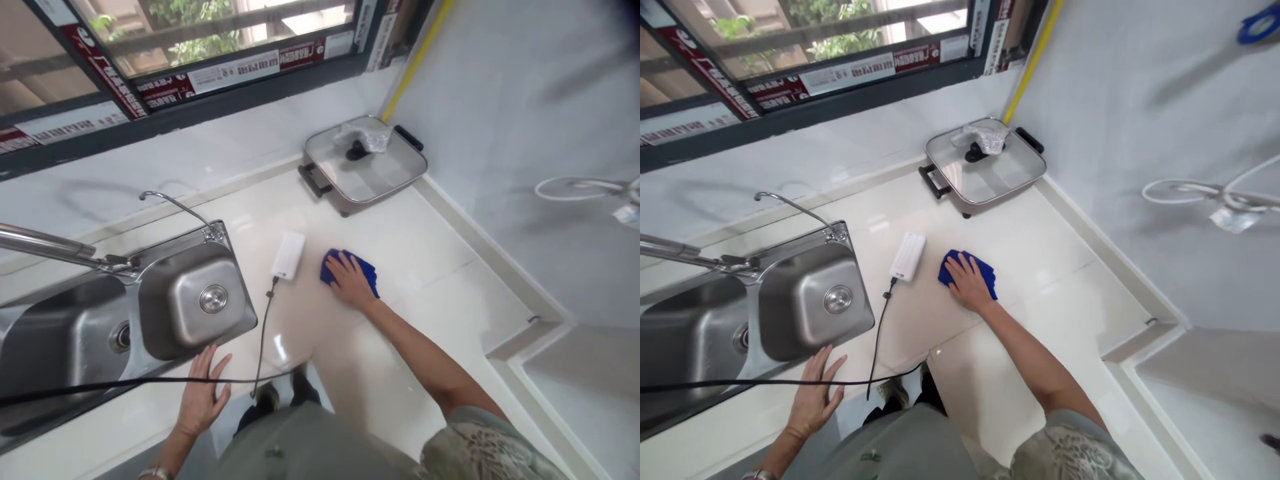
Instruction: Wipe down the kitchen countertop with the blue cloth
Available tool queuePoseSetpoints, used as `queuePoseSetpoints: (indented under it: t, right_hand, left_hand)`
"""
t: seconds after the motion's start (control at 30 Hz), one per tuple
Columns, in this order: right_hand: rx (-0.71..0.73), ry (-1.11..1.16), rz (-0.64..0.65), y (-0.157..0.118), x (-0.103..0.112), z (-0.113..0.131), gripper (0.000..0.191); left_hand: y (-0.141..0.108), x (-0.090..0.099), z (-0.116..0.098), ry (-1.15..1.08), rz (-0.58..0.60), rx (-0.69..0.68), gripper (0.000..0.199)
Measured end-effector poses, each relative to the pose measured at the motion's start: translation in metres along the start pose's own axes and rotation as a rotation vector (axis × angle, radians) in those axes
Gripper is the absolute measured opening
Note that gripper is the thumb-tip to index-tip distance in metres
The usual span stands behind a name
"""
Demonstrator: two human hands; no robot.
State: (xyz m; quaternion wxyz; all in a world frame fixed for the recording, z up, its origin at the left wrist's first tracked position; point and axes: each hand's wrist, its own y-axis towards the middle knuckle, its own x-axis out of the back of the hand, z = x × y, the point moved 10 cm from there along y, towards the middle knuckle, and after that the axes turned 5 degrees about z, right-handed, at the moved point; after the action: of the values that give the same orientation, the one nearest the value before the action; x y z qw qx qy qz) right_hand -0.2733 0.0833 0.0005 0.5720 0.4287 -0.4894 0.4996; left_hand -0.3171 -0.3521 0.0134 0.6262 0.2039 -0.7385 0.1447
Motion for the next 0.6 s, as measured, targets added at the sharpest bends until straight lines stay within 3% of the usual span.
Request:
queuePoseSetpoints:
  t: [0.33,0.6]
  right_hand:
    - [-0.146,0.111,-0.024,0.160,0.015,-0.052,0.056]
    - [-0.184,0.149,0.031,0.252,0.008,-0.066,0.059]
  left_hand:
    - [-0.004,-0.004,0.003,-0.029,0.028,0.022,0.059]
    - [-0.007,-0.002,0.003,-0.077,0.042,0.064,0.059]
